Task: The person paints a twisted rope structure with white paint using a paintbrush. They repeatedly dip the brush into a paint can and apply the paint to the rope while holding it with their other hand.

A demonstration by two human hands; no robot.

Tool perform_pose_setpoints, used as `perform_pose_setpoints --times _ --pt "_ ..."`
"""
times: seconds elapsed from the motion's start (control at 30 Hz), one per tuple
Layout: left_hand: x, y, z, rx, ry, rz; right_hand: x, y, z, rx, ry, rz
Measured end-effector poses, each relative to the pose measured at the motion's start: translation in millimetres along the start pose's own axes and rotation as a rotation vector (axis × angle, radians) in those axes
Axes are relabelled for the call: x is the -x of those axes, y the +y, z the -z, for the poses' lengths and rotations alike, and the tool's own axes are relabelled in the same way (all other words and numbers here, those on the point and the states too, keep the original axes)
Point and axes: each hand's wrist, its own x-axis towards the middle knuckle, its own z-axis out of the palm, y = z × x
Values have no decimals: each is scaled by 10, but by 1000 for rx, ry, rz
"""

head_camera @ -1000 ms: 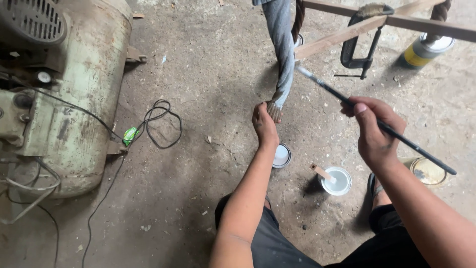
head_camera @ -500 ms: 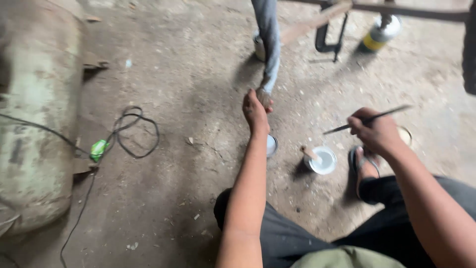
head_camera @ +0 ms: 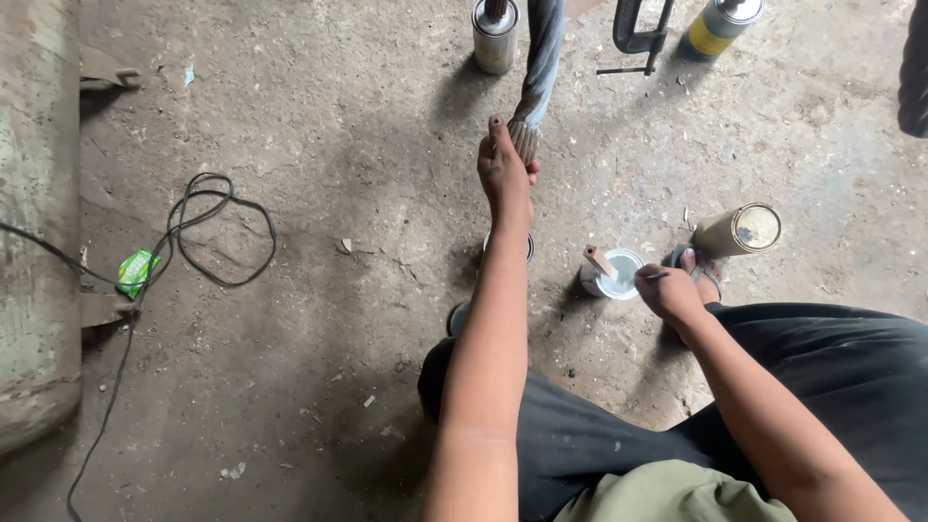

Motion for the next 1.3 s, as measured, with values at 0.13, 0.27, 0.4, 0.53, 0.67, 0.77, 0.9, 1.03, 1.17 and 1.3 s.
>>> perform_pose_setpoints --times 0.13,0.27,0.4,0.53,0.67,0.77,0.9,1.03,1.17,1.3 --pt "-10 -41 -5 24 -14 2 234 -266 638 2 23 -79" --pt "4 47 -36 48 -37 -2 452 -589 988 -124 129 -71" --pt "5 53 -50 71 -40 -1 685 -614 823 -199 -135 -36" --pt "-8 -41 18 75 -57 -3 607 -273 606 -73 -66 -61" --pt "-109 -167 -3 71 -74 -5 834 -907 1196 -606 43 -229" --pt "-135 -237 -16 77 -69 5 860 -1089 1434 -485 -33 -274" --pt "-182 -318 -4 84 -98 36 730 -993 1544 -222 20 -247" --pt "-95 -160 44 101 -134 160 618 -1397 2285 -461 107 -91" --pt "-96 -184 49 127 -137 208 558 -1869 2999 -298 283 212" --pt "-100 -192 41 133 -133 236 450 -2617 3569 -50 492 572"
